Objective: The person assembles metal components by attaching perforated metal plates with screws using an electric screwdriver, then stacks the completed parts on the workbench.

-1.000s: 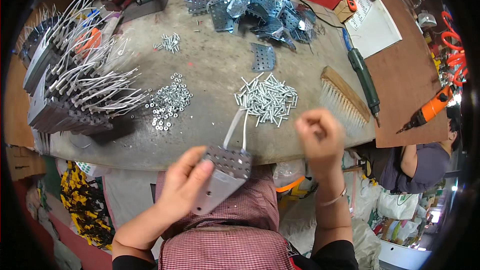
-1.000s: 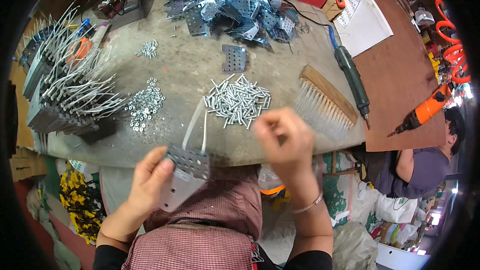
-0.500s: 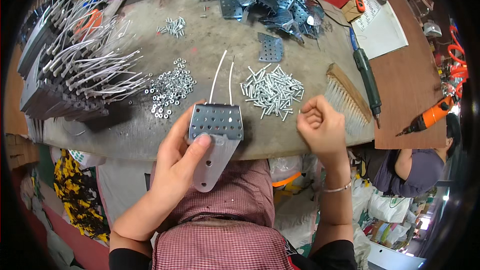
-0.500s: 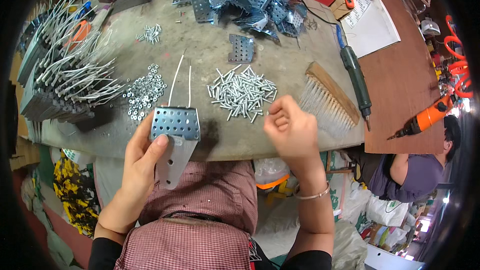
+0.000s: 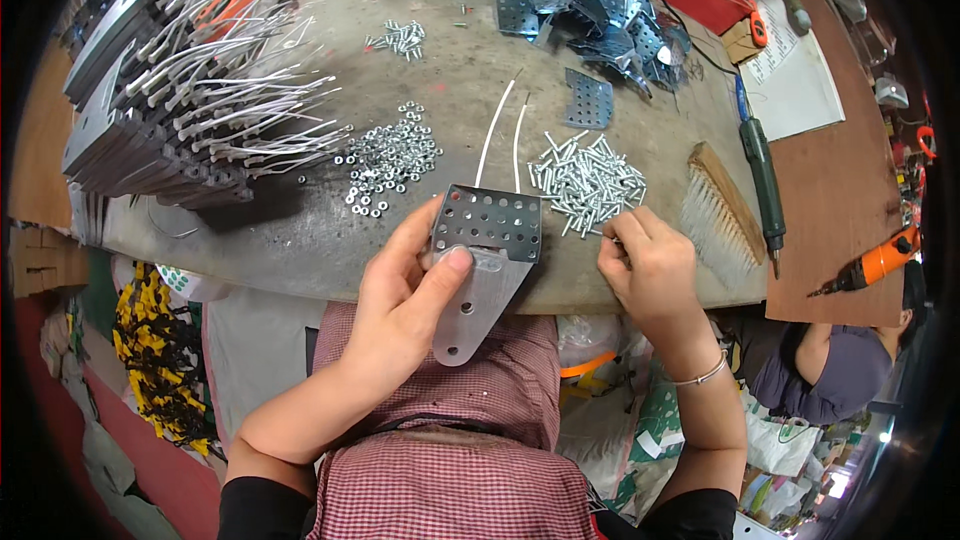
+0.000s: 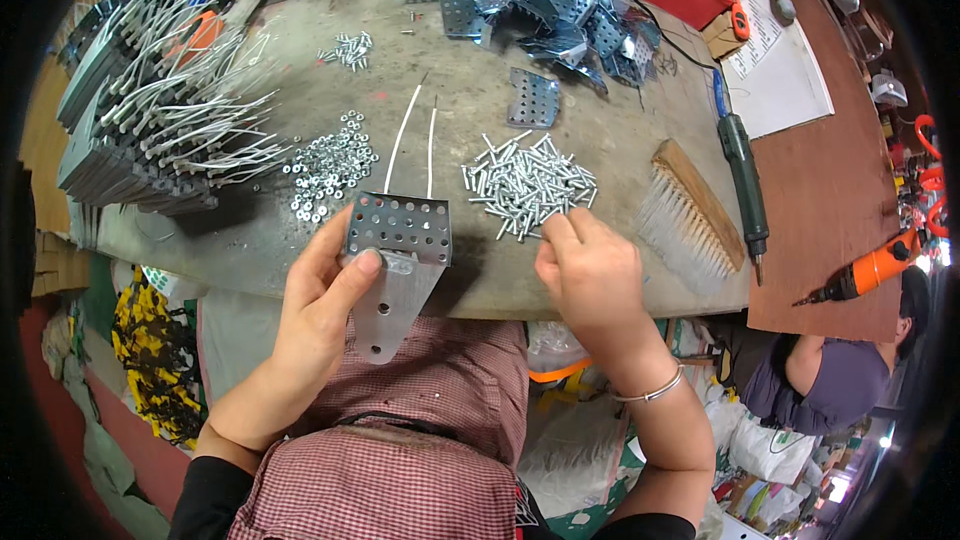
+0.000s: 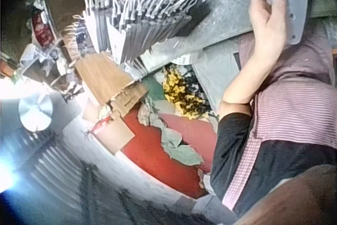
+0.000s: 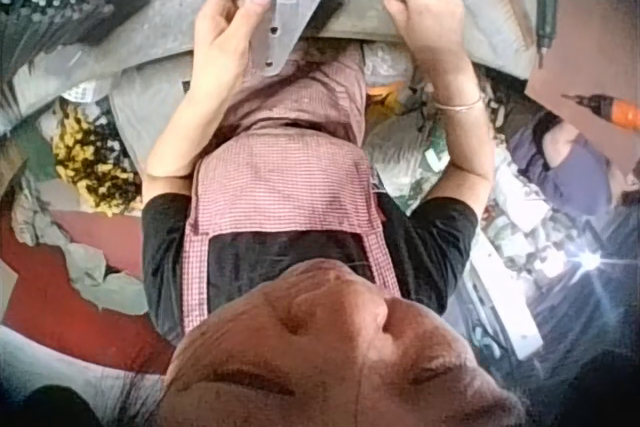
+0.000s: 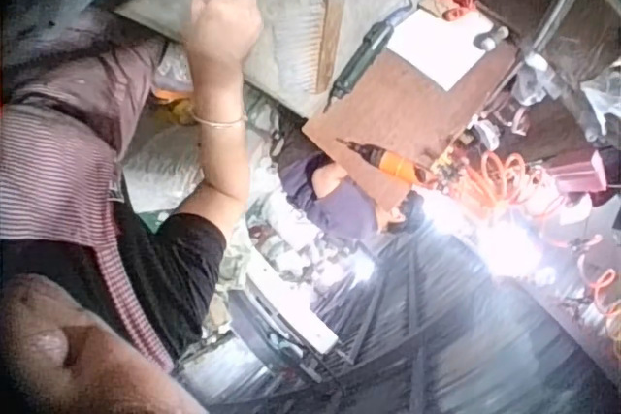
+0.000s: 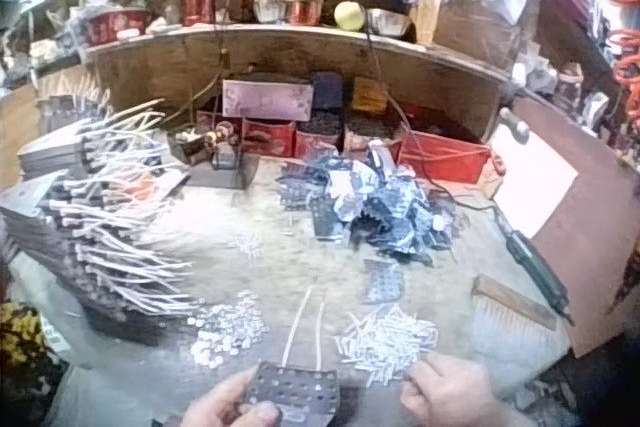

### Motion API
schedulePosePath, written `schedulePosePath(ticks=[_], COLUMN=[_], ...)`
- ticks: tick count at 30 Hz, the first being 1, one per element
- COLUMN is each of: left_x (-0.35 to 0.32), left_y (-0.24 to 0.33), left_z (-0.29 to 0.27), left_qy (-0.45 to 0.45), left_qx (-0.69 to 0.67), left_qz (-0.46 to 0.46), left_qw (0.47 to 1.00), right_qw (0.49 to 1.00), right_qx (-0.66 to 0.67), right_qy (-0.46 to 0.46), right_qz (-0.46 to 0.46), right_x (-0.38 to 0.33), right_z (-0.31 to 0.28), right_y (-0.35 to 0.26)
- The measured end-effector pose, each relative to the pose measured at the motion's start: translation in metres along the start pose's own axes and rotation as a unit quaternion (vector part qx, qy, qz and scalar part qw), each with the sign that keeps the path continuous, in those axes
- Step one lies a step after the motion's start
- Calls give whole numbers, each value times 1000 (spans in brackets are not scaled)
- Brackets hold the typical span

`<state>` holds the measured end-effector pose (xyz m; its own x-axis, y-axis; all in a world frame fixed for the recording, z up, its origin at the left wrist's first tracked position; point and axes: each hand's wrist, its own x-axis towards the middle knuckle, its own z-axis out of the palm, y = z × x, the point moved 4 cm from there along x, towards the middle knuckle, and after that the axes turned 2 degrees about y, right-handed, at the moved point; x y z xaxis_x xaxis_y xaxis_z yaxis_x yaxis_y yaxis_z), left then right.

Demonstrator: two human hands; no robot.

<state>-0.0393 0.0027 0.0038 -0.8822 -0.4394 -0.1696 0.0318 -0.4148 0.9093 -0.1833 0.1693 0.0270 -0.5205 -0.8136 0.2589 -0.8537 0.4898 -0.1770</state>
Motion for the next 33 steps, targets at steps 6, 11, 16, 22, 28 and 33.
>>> schedulePosePath(ticks=[6, 11, 16, 22, 28, 33], left_x=[-1, -5, -7, -5, -9, -12], left_y=[-6, 0, -10, -14, -9, -12], left_z=[1, 6, 5, -1, 2, 2], left_qy=[5, 7, 31, 30, 20, -9], left_qx=[-16, 6, 100, 102, 93, 145], left_qz=[4, -13, 66, -11, -1, 28], left_qw=[1000, 1000, 992, 994, 995, 989], right_qw=[875, 683, 759, 865, 946, 948], right_qx=[445, 684, 591, 449, 260, 238], right_qy=[-13, -77, -87, 206, 143, 127], right_qz=[189, 243, 259, 92, -130, -172], right_x=[-3, 5, 3, 6, 28, 29], right_z=[-11, 8, 15, -8, -2, -1], right_y=[-18, -35, -35, -68, -88, -88])
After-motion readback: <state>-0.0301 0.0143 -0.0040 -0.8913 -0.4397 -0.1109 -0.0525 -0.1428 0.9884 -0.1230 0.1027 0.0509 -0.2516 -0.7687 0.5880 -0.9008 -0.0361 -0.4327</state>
